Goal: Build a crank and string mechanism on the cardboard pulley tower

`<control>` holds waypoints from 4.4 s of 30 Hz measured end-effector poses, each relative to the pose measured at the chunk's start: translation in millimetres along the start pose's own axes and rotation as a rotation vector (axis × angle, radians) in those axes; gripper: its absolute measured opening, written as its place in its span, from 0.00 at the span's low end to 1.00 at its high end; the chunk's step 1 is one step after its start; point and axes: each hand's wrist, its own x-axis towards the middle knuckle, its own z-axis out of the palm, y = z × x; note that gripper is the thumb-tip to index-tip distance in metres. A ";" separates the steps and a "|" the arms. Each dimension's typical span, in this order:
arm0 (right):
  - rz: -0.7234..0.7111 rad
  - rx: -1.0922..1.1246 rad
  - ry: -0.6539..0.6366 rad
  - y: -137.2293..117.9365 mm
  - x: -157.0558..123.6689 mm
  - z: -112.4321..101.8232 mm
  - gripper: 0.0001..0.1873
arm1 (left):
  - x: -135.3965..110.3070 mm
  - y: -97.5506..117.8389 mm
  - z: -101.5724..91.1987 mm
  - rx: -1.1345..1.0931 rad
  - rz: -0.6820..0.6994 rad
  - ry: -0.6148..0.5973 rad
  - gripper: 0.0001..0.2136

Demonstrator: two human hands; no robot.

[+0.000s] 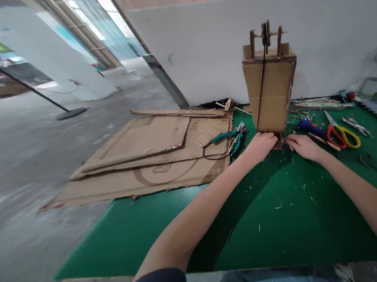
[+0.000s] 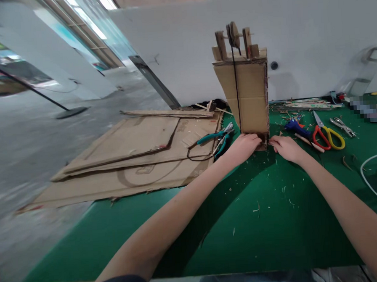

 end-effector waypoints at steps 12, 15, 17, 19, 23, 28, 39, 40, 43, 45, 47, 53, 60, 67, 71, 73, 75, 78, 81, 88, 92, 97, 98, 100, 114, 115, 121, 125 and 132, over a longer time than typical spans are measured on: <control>-0.115 -0.285 -0.025 -3.0 -1.6 -1.4 0.15 | -1.5 19.4 -8.9 -0.152 -0.063 0.078 0.15; -0.105 -0.313 -0.086 -2.6 -1.4 -9.1 0.16 | 1.1 18.7 -6.2 -0.128 -0.077 0.069 0.12; -0.105 -0.320 -0.097 0.6 -1.1 -14.0 0.16 | 2.2 19.1 -4.4 -0.110 -0.068 0.079 0.11; -0.103 -0.320 -0.068 5.0 -1.4 -17.3 0.15 | 2.8 19.8 -2.9 -0.093 -0.070 0.094 0.11; -0.118 -0.406 0.036 10.2 -9.3 -21.0 0.10 | 3.8 20.0 1.0 -0.083 -0.078 0.125 0.11; -0.051 -0.724 0.204 5.2 -37.7 -31.6 0.12 | 6.5 21.0 10.8 -0.092 -0.104 0.157 0.11; 0.116 0.032 0.450 -42.2 -35.3 -44.4 0.08 | -21.0 0.5 -46.5 -0.708 -0.213 0.351 0.12; 0.110 0.120 0.432 -51.6 -32.0 -40.6 0.09 | -23.1 0.2 -51.7 -0.843 -0.215 0.319 0.13; 0.051 0.228 0.338 -80.4 -20.0 -24.9 0.09 | -24.9 4.1 -55.1 -1.086 -0.187 0.301 0.13; -0.010 0.294 0.294 -93.8 -8.1 -12.1 0.09 | -25.2 4.1 -52.4 -1.099 -0.207 0.369 0.11; -0.019 0.434 0.268 -98.7 6.6 2.3 0.09 | -27.8 -4.2 -51.9 -1.062 -0.272 0.454 0.11; 0.141 0.335 0.253 -77.5 39.2 53.2 0.24 | -52.7 -60.7 -60.3 -0.667 -0.346 0.032 0.15; -0.036 0.072 0.236 -57.5 37.7 71.7 0.10 | -57.8 -48.3 -35.4 -0.366 -0.231 -0.361 0.14; -0.036 -0.045 0.235 -52.0 25.9 56.7 0.09 | -53.9 -44.8 -29.8 -0.482 -0.278 -0.134 0.14; -0.078 0.007 0.223 -46.0 25.0 53.9 0.08 | -52.1 -43.2 -18.3 -0.510 -0.253 -0.094 0.14; -0.093 0.010 0.227 -43.7 25.0 54.2 0.09 | -49.6 -38.7 -11.1 -0.511 -0.254 -0.069 0.14; -0.095 0.003 0.238 -42.5 24.6 54.8 0.09 | -47.4 -34.9 -6.0 -0.521 -0.264 -0.051 0.14; -0.093 0.003 0.250 -42.8 23.5 55.1 0.10 | -46.3 -33.2 -3.9 -0.532 -0.276 -0.039 0.14; -0.089 -0.005 0.240 -43.9 22.7 54.8 0.10 | -46.7 -35.1 -6.1 -0.553 -0.285 -0.052 0.14; -0.089 0.014 0.257 -42.3 23.4 56.7 0.12 | -47.3 -36.9 -10.1 -0.606 -0.305 -0.082 0.14; -0.081 0.008 0.265 -41.8 23.6 57.7 0.12 | -45.6 -33.0 -9.3 -0.600 -0.312 -0.073 0.15; -0.089 0.008 0.270 -42.9 23.3 57.1 0.10 | -44.3 -32.5 -7.5 -0.577 -0.307 -0.085 0.15; -0.091 0.010 0.271 -43.3 23.3 56.8 0.10 | -44.2 -32.6 -7.3 -0.556 -0.306 -0.083 0.15; -0.094 0.021 0.271 -43.8 23.4 56.0 0.09 | -43.4 -31.6 -7.1 -0.483 -0.311 -0.074 0.15; -0.074 0.173 0.279 -37.5 25.9 58.2 0.19 | -29.6 17.6 3.5 -0.095 -0.527 -0.030 0.15; -0.055 0.181 0.290 -38.2 25.9 58.6 0.19 | -28.2 19.7 2.5 -0.100 -0.530 -0.037 0.14; 0.031 0.250 0.270 -42.3 23.9 57.3 0.19 | -20.4 21.4 -0.7 -0.150 -0.522 -0.079 0.12; 0.047 0.221 0.273 -43.5 22.9 55.4 0.18 | -14.7 17.1 -0.2 -0.305 -0.544 -0.043 0.13; 0.052 0.237 0.274 -44.6 20.7 55.2 0.18 | -0.5 3.9 -0.1 -0.629 -0.589 -0.051 0.13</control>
